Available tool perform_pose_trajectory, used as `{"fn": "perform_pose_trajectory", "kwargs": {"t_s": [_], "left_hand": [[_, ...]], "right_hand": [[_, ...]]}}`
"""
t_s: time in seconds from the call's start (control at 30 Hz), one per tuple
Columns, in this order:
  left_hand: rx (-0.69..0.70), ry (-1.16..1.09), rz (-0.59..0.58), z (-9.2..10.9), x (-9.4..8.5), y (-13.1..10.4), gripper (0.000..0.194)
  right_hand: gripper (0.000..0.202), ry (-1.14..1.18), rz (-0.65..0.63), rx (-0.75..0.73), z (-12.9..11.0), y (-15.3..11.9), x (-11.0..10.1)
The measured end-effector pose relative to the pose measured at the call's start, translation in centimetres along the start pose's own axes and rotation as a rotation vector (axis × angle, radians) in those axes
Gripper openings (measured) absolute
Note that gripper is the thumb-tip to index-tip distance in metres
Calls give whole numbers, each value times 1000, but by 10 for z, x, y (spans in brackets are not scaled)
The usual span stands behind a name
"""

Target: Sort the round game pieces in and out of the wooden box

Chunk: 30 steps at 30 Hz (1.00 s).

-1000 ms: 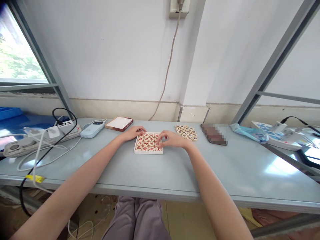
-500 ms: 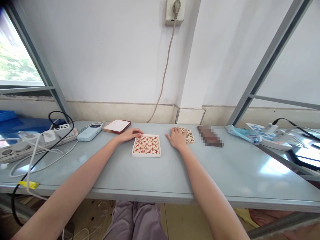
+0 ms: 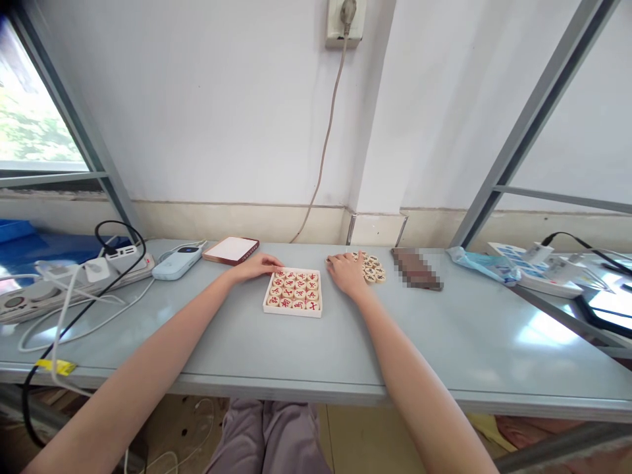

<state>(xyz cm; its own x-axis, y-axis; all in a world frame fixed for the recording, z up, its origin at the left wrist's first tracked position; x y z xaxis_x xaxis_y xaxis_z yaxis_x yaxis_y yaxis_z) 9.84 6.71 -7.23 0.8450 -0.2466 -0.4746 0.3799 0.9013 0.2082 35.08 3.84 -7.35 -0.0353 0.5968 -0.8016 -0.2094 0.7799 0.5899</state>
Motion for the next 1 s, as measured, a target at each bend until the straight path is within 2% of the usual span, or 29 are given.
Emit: {"fn": "perform_pose_trajectory", "kwargs": {"t_s": [0.27, 0.37, 0.5, 0.6, 0.67, 0.73, 0.83, 0.93, 1.0], "left_hand": [[-16, -46, -5, -2, 1, 1, 31], [-10, -27, 2, -1, 2, 1, 31], [11, 18, 11, -1, 2, 1, 34], [29, 52, 18, -1, 1, 1, 39], [42, 77, 17, 0, 0, 0, 41], [55, 101, 9, 1, 1, 0, 42], [61, 112, -21, 4, 3, -2, 44], [55, 107, -54, 7, 6, -4, 45], [58, 109, -66, 8, 7, -4, 45]], "right_hand": [[28, 97, 131, 49, -11, 4, -25], [30, 266, 95, 72, -27, 5, -35], [33, 427, 11, -35, -59, 0, -41], [31, 425, 18, -116, -79, -4, -43], [29, 401, 31, -137, -84, -4, -43], [29, 374, 52, -115, -80, -3, -42], [30, 280, 90, -14, -60, 0, -38], [32, 41, 112, 82, -33, -2, -30], [32, -114, 79, 118, -18, -6, -24]]}}
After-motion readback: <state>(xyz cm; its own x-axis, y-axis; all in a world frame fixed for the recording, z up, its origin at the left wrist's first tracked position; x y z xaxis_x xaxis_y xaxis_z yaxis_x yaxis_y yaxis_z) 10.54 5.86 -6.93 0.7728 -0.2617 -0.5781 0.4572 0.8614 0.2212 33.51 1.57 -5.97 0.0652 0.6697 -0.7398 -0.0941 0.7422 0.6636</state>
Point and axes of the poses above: each hand's wrist, its own y-axis towards the middle knuckle, its own x-axis out of the palm, z = x × y, the point moved 2 cm from there along y, towards the middle knuckle, and after that the axes turned 15 degrees about z, right-handed, at the moved point
